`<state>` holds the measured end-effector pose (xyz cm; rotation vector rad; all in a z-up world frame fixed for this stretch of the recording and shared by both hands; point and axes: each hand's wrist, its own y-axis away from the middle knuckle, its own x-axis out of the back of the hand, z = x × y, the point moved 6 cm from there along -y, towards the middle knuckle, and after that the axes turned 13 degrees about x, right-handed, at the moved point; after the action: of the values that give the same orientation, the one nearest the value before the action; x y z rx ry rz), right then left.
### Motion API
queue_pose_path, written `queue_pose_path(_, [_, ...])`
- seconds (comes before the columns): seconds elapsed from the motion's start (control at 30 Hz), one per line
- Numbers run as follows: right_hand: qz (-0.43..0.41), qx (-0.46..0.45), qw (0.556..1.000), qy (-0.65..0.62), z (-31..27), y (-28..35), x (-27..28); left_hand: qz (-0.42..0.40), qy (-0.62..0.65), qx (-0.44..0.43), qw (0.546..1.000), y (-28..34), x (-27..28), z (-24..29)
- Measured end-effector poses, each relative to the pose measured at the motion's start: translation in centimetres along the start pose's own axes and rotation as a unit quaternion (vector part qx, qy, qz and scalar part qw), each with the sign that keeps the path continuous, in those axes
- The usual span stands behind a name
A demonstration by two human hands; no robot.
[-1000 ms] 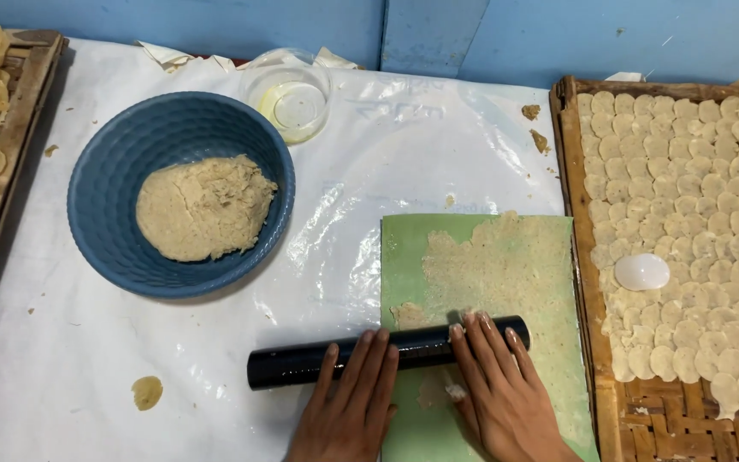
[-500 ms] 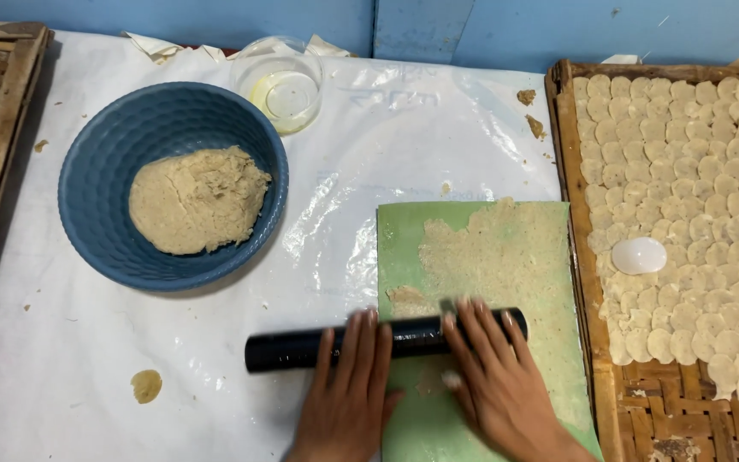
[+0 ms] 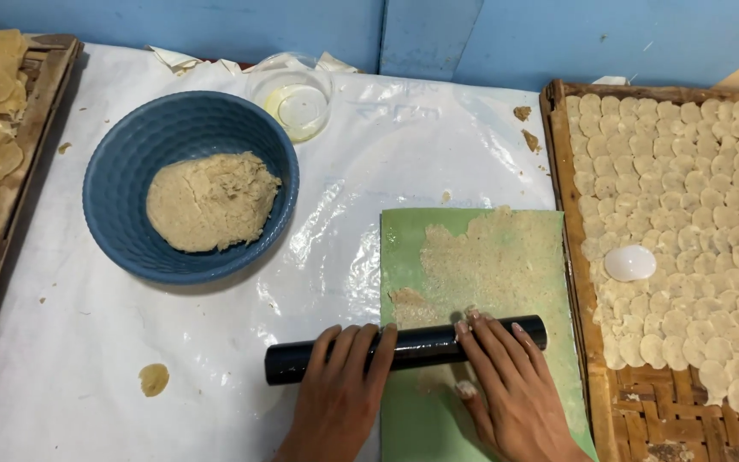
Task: The person is rolling out dough using a pipe to create thin sheets, likely for making crackers or snacks.
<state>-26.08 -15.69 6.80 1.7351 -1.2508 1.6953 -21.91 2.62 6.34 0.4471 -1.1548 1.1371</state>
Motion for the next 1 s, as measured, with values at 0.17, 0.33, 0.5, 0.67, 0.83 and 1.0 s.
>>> queue_pose_path(0.17, [-0.034,-0.007,0.998,0.049,1.8,-1.3,-1.9,0.025,-0.101,0.042,0.994,-0.3,-2.7,-0.3])
queue_pose_path(0.33, [-0.035,0.009,0.995,0.091,5.0,-6.8,-2.0,0.012,-0.045,0.114,0.992,-5.5,-1.7,-1.8])
queue_pose_path(0.5, [-0.029,-0.003,0.996,0.085,4.8,-6.4,-2.4,0.054,-0.045,0.085,0.994,-5.2,-0.3,-1.5])
queue_pose_path(0.67, [-0.038,-0.010,0.997,0.066,1.9,-0.7,-3.2,0.008,-0.120,0.085,0.989,1.6,-4.1,-0.5])
queue_pose_path(0.83, [-0.036,-0.004,0.998,0.041,2.7,-4.1,-2.3,0.017,-0.087,0.100,0.991,-1.7,-2.5,-1.0])
queue_pose_path(1.0, [-0.072,-0.012,0.995,0.068,7.3,-10.3,-3.3,-0.002,-0.049,0.123,0.991,-8.5,-2.5,-4.8])
